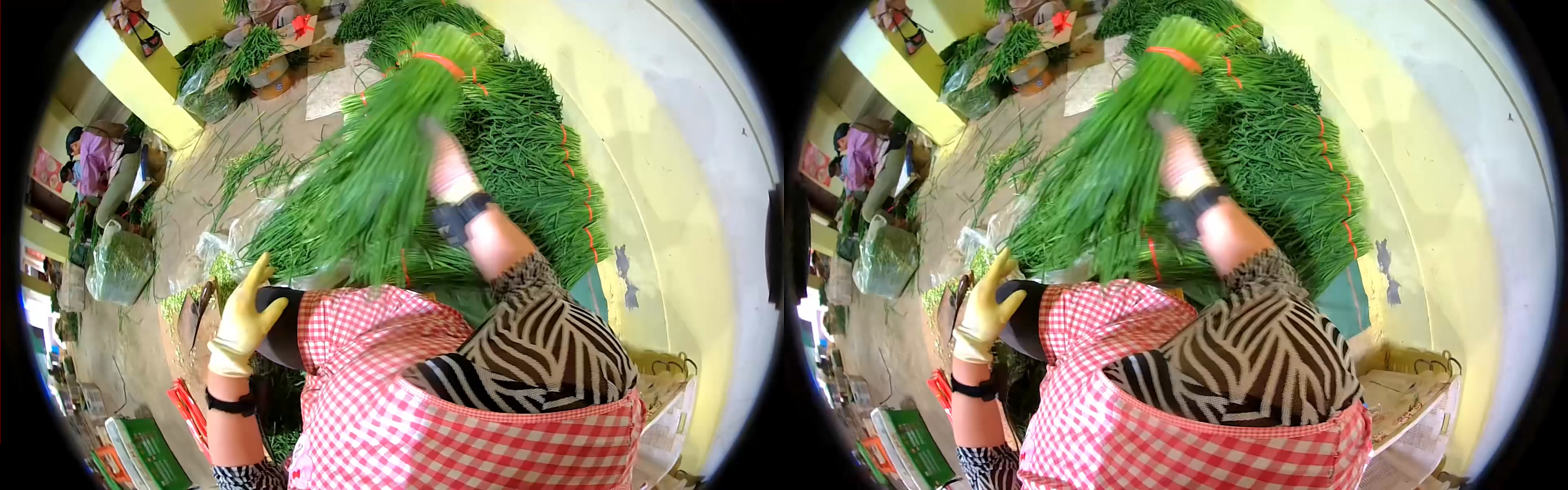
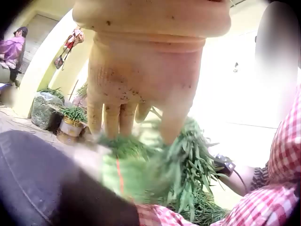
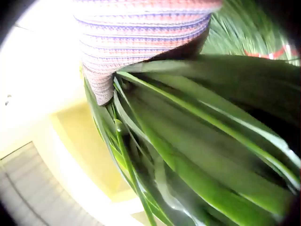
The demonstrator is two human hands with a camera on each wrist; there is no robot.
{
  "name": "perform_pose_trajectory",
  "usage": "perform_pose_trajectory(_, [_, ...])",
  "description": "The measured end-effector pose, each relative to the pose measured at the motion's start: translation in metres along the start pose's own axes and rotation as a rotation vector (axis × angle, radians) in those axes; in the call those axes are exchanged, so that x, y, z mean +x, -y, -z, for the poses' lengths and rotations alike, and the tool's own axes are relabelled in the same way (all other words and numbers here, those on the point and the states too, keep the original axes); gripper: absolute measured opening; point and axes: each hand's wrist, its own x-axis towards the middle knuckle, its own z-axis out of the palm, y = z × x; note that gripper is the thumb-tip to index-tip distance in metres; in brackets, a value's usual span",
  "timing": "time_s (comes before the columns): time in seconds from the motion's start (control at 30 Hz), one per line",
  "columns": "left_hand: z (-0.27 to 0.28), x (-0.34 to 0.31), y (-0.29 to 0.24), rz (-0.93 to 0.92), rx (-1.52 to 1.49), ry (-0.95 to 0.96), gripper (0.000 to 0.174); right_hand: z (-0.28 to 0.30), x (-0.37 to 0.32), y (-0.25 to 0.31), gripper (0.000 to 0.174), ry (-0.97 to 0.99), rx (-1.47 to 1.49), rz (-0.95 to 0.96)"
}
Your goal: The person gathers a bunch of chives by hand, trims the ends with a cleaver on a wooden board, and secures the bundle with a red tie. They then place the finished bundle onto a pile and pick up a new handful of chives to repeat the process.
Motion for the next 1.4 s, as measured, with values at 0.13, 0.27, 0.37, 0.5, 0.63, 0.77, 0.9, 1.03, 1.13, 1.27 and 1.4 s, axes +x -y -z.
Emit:
perform_pose_trajectory(0.13, [0.029, -0.023, 0.045, 0.126, -0.045, -0.082, 0.075, 0.179, 0.025, 0.076, 0.088, -0.393, -0.198, 0.073])
perform_pose_trajectory(0.27, [0.058, -0.057, 0.077, 0.306, -0.046, -0.152, 0.064, 0.281, 0.016, 0.156, 0.098, -0.695, -0.37, -0.115])
perform_pose_trajectory(0.37, [0.06, -0.092, 0.104, 0.408, -0.134, -0.235, 0.061, 0.454, 0.049, 0.185, 0.097, -0.853, -1.713, -0.427])
perform_pose_trajectory(0.5, [0.036, -0.148, 0.128, 0.532, -0.403, -0.355, 0.057, 0.424, 0.037, 0.132, 0.063, -0.897, -1.666, 0.118])
perform_pose_trajectory(0.63, [-0.023, -0.208, 0.154, 0.852, -0.371, -0.179, 0.041, 0.359, 0.128, 0.029, 0.064, -0.487, -1.513, 0.117])
perform_pose_trajectory(0.77, [-0.135, -0.256, 0.194, 1.005, -0.451, 0.12, 0.042, 0.204, 0.145, -0.09, 0.035, 0.181, -1.072, -0.354])
perform_pose_trajectory(0.9, [-0.185, -0.275, 0.201, 0.819, -0.048, 0.42, 0.049, 0.045, 0.041, -0.163, 0.034, 0.864, -1.514, -1.265])
perform_pose_trajectory(1.03, [-0.074, -0.32, 0.098, 1.023, -0.214, -0.173, 0.031, -0.007, -0.02, -0.235, 0.036, 1.597, -2.032, -1.128])
perform_pose_trajectory(1.13, [-0.04, -0.399, 0.037, 1.46, -0.552, -0.839, 0.021, -0.024, -0.046, -0.273, 0.037, 1.823, -2.064, -1.046])
perform_pose_trajectory(1.27, [-0.308, -0.665, 0.054, 1.799, -0.314, -0.853, 0.014, -0.059, -0.075, -0.359, 0.037, 1.957, -2.054, -0.934])
perform_pose_trajectory(1.4, [-0.493, -0.648, 0.023, 1.934, -0.688, -0.181, 0.021, -0.085, -0.133, -0.485, 0.037, 2.015, -1.986, -0.739])
